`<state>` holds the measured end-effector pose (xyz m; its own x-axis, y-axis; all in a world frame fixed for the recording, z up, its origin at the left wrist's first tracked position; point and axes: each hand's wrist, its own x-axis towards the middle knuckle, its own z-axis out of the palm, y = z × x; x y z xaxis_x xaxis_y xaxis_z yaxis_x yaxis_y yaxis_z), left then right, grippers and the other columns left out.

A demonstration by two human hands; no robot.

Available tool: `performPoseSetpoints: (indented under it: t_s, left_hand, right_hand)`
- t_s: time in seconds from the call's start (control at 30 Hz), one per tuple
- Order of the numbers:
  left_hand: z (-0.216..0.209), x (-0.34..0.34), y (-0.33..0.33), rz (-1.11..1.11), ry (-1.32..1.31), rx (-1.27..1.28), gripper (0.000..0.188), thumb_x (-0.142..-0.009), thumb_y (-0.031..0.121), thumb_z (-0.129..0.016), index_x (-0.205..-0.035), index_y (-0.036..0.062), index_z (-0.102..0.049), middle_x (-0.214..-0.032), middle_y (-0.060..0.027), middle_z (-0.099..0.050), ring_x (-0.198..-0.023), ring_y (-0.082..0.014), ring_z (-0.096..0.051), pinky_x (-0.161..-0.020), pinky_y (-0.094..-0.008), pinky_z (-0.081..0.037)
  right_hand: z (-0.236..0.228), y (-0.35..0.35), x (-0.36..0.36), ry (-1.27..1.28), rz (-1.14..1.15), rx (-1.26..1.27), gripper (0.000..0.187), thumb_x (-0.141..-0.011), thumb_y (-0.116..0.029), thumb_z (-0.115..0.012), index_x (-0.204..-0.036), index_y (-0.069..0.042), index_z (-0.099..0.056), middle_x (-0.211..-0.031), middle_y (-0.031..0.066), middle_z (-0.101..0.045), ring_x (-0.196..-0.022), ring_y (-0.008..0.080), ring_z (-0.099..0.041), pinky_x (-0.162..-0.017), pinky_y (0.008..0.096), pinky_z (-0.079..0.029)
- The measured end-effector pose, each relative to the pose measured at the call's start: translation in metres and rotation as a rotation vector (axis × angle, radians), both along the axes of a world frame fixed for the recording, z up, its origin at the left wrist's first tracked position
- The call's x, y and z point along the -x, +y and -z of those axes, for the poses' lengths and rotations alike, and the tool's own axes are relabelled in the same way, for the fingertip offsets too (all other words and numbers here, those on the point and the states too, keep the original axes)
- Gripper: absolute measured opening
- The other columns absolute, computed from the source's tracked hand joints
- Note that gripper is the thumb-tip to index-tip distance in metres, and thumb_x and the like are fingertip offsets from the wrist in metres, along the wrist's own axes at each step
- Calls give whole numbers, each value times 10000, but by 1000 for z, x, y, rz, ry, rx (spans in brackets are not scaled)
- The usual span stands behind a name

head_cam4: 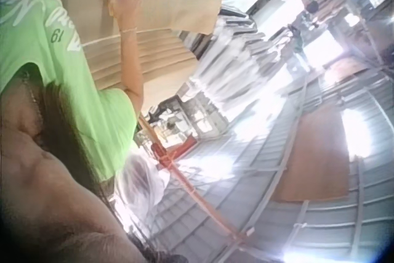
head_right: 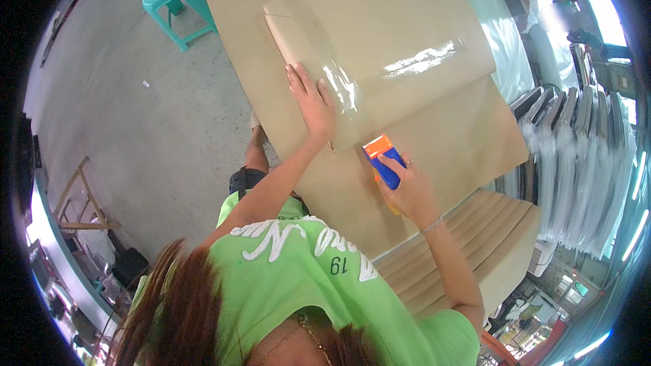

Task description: The person wraps large flat packaged items in brown paper by placing them on the paper, folding the edges over, and securing the folds with a tape dispenser.

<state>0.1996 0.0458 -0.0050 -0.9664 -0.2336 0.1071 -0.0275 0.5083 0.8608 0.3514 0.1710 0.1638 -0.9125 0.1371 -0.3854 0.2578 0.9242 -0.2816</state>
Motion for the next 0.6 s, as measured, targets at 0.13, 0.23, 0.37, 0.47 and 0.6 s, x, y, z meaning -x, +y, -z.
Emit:
performPoseSetpoints:
  t_s: [0.13,0.23,0.37,0.47,0.6]
  left_hand:
    - [0,-1,0,9,12,-3,630,-975,169,-443,-1496,6,-130,-1551,-241,-101,-1434,-390,-130,-1155,-497,-166]
    - [1,1,-4,51,59,75,607,-976,184,-441,-1499,38,-169,-1555,-217,-116,-1437,-383,-127,-1155,-505,-155]
    - [-15,-31,-8,636,78,468,542,-987,307,-411,-1479,115,-289,-1553,-155,-191,-1440,-339,-155,-1154,-506,-157]
    - [-10,-71,-5,1052,394,380,540,-955,440,-410,-1419,162,-406,-1517,-130,-295,-1425,-292,-221,-1149,-496,-181]
    - [2,0,-12,993,384,631,526,-916,417,-527,-1377,172,-467,-1482,-60,-384,-1374,-238,-334,-1115,-499,-243]
  right_hand:
    - [20,8,-9,79,-12,128,370,-775,-228,-696,-1119,-99,-651,-1046,189,-597,-859,351,-624,-734,408,-512]
    - [33,19,34,-86,-27,252,367,-765,-227,-690,-1102,-86,-660,-1017,159,-620,-861,301,-638,-740,384,-509]
    - [35,47,79,-661,-33,365,363,-738,-243,-688,-1074,-108,-680,-995,92,-655,-911,217,-630,-784,345,-497]
    - [75,114,1,-354,247,632,392,-762,-289,-664,-1107,-104,-665,-1050,68,-652,-972,190,-613,-833,320,-491]
    - [49,81,-89,218,1048,979,454,-816,-315,-630,-1179,-44,-606,-1103,75,-629,-1023,183,-594,-877,315,-487]
